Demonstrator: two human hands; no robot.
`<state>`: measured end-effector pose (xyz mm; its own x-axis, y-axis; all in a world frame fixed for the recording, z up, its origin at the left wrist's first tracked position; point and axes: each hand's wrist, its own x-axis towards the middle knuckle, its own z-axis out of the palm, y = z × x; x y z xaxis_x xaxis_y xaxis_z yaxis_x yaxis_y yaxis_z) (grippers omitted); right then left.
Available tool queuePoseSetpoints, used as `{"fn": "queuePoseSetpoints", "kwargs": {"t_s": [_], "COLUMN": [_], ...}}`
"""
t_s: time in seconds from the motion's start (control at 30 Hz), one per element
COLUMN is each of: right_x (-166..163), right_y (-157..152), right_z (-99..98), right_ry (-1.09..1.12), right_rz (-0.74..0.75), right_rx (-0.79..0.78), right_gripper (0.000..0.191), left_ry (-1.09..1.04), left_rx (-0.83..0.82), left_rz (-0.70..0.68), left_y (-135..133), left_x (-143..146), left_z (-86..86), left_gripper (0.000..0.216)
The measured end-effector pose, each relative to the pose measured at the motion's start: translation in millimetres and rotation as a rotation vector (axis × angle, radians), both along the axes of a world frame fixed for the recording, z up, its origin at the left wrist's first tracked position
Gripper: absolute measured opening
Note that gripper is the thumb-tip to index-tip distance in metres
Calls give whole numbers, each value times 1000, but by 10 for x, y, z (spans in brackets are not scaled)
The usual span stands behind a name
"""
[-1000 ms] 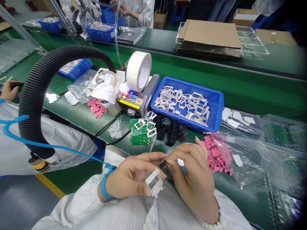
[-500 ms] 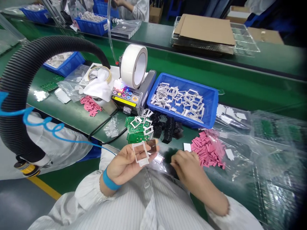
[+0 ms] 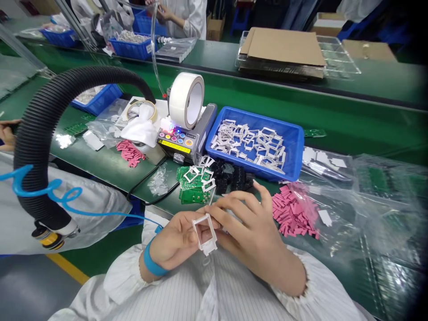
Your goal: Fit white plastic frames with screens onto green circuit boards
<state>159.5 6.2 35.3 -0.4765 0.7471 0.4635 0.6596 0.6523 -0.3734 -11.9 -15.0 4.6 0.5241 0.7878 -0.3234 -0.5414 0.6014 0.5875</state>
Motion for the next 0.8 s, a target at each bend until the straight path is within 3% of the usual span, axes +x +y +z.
{"fn": "queuePoseSetpoints", "kwargs": {"t_s": [0.13,0.33,0.47,0.63,0.7,0.8], "right_x": [-48,-136,-256,-250,-213,-161], "right_y": [36,40,10,21,43,74], "right_z": [-21,-80,-149,-124,-60,69], "right_ry": [135,877,1095,994,895,647], "right_rz": [35,326,423,410,314,151], "right_rx": [-88,-752,-971,-868,-721,-415], "right_gripper": [17,33,32,34,29,5], "left_ry": [-38,-288,-407,-387,-327,-169], "left_rx": [-33,-5,106,145,170,317], "left_rz": [84,2,-31,-10,8,5], "left_y": [-12,17,21,11,9,10], "left_x": [-66,-103,-109,-145,-175,-230], "left_z": [23,33,11,58,86,106], "left_gripper": [38,28,26,29,28,31]}}
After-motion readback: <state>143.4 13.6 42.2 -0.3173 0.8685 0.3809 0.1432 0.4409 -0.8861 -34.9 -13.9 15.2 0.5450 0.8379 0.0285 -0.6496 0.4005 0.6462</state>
